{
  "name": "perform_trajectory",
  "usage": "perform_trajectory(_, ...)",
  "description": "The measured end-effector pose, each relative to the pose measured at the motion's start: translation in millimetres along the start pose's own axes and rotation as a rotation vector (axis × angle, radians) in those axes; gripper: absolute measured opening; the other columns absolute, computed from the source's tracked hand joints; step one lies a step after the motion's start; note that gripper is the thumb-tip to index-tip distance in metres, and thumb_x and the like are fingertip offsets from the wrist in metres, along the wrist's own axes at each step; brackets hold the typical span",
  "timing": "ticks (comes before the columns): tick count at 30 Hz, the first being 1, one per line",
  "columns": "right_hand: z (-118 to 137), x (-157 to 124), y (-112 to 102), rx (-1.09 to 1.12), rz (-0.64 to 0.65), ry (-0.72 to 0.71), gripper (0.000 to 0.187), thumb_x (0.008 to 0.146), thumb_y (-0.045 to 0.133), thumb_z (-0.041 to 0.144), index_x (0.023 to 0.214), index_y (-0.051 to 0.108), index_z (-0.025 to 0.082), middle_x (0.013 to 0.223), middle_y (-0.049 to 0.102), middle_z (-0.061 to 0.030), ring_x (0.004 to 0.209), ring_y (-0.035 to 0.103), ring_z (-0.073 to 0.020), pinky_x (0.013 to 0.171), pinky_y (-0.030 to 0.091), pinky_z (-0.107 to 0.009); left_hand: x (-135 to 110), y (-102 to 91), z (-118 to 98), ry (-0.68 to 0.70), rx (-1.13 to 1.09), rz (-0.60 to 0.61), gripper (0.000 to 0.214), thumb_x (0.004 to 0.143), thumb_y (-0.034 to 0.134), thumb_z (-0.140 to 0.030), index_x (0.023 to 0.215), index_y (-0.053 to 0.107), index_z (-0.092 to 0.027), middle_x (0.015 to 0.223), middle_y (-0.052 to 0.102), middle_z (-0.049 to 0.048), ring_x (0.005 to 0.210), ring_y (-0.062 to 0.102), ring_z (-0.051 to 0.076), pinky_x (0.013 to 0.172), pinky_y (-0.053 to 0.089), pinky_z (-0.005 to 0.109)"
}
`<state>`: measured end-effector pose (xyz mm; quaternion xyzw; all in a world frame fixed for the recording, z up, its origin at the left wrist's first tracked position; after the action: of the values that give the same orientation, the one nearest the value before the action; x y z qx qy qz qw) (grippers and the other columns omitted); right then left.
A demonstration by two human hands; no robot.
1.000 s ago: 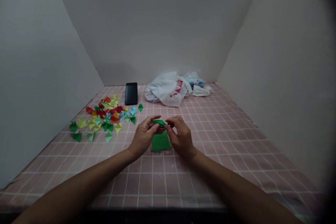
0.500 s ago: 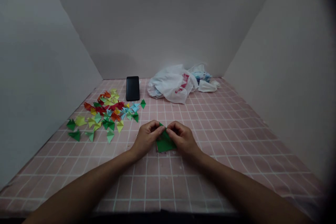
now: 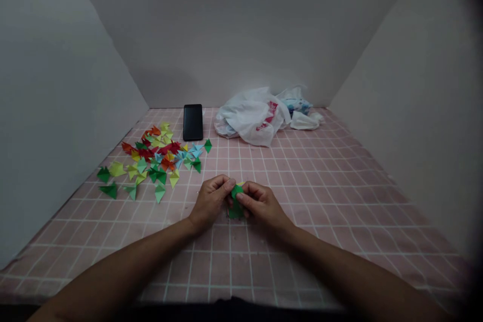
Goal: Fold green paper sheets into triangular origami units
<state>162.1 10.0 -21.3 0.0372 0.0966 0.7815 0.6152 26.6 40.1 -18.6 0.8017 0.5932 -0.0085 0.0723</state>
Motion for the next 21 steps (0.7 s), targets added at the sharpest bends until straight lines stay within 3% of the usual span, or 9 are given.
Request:
perform_trajectory(6, -5.6, -1.7, 5.0, 0.140, 0.058, 0.067, 0.038, 0.081, 0.077, 0.048, 0.070, 0.055, 0.019, 0.058, 0.057, 0.0039, 0.045, 0.041, -0.0070, 0.047, 0.029, -0.023, -1.1, -3.7, -4.0, 0.069, 0.153, -0.084, 0.048, 0.089, 0.062, -0.054, 0.058, 0.054, -0.018, 0.050, 0.053, -0.0021, 0.048, 0.049, 0.011, 0.049, 0.039, 0.023)
perform_trajectory(9, -4.7, -1.2, 7.0, 0.312, 0.068, 0.114, 0.037, 0.079, 0.079, 0.047, 0.073, 0.056, 0.019, 0.062, 0.055, 0.0044, 0.045, 0.039, -0.0056, 0.047, 0.028, -0.023, 2.2, -2.5, -0.3, 0.009, 0.001, 0.007, 0.046, 0.091, 0.059, -0.059, 0.071, 0.062, -0.017, 0.056, 0.056, -0.0019, 0.051, 0.052, 0.012, 0.051, 0.042, 0.024)
perform_trajectory(12, -2.7, 0.3, 10.3, 0.465, 0.098, 0.209, 0.039, 0.075, 0.083, 0.048, 0.077, 0.056, 0.019, 0.063, 0.050, 0.0063, 0.044, 0.033, -0.0048, 0.043, 0.026, -0.022, 5.0, -1.5, 0.0, -0.001, -0.105, 0.102, 0.042, 0.087, 0.068, -0.056, 0.106, 0.071, -0.018, 0.071, 0.061, -0.0017, 0.061, 0.058, 0.012, 0.059, 0.046, 0.024)
perform_trajectory(13, -2.3, 0.8, 11.4, 0.502, 0.120, 0.236, 0.040, 0.074, 0.083, 0.049, 0.081, 0.056, 0.020, 0.062, 0.048, 0.0073, 0.043, 0.031, -0.0047, 0.042, 0.025, -0.022, 5.5, -1.3, -0.7, 0.008, -0.102, 0.127, 0.041, 0.085, 0.073, -0.052, 0.110, 0.072, -0.019, 0.078, 0.063, -0.0005, 0.066, 0.060, 0.013, 0.063, 0.047, 0.024)
perform_trajectory(15, -2.4, 1.3, 12.4, 0.538, 0.172, 0.274, 0.042, 0.073, 0.084, 0.049, 0.085, 0.056, 0.020, 0.062, 0.047, 0.0083, 0.043, 0.030, -0.0047, 0.041, 0.025, -0.021, 5.5, -1.5, -2.9, 0.037, -0.083, 0.152, 0.034, 0.079, 0.081, -0.044, 0.099, 0.074, -0.018, 0.089, 0.065, 0.0022, 0.075, 0.062, 0.013, 0.069, 0.049, 0.024)
perform_trajectory(18, -3.4, 1.2, 8.2, 0.407, 0.220, 0.249, 0.043, 0.078, 0.078, 0.056, 0.081, 0.055, 0.020, 0.064, 0.052, 0.0056, 0.044, 0.038, -0.0060, 0.044, 0.030, -0.023, 4.6, -2.4, -4.8, 0.022, -0.121, 0.172, 0.030, 0.081, 0.079, -0.044, 0.083, 0.069, -0.017, 0.081, 0.063, 0.0017, 0.068, 0.061, 0.014, 0.064, 0.048, 0.025)
perform_trajectory(21, 0.9, 3.2, -5.1, 0.074, 0.086, 0.068, 0.044, 0.087, 0.068, 0.060, 0.079, 0.060, 0.018, 0.065, 0.056, 0.0022, 0.054, 0.049, -0.0091, 0.052, 0.037, -0.023, 4.5, -6.2, -8.1, 0.012, -0.101, 0.119, 0.031, 0.082, 0.076, -0.045, 0.081, 0.065, -0.017, 0.068, 0.060, -0.0013, 0.060, 0.056, 0.012, 0.060, 0.047, 0.025)
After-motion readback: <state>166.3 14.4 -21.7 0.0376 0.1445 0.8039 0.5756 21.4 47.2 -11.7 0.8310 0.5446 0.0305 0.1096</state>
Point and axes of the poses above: each hand's wrist, its own x-axis towards the middle knuckle, its own y-axis out of the palm, z = x × y, the point moved 4 cm from there along x, towards the middle knuckle
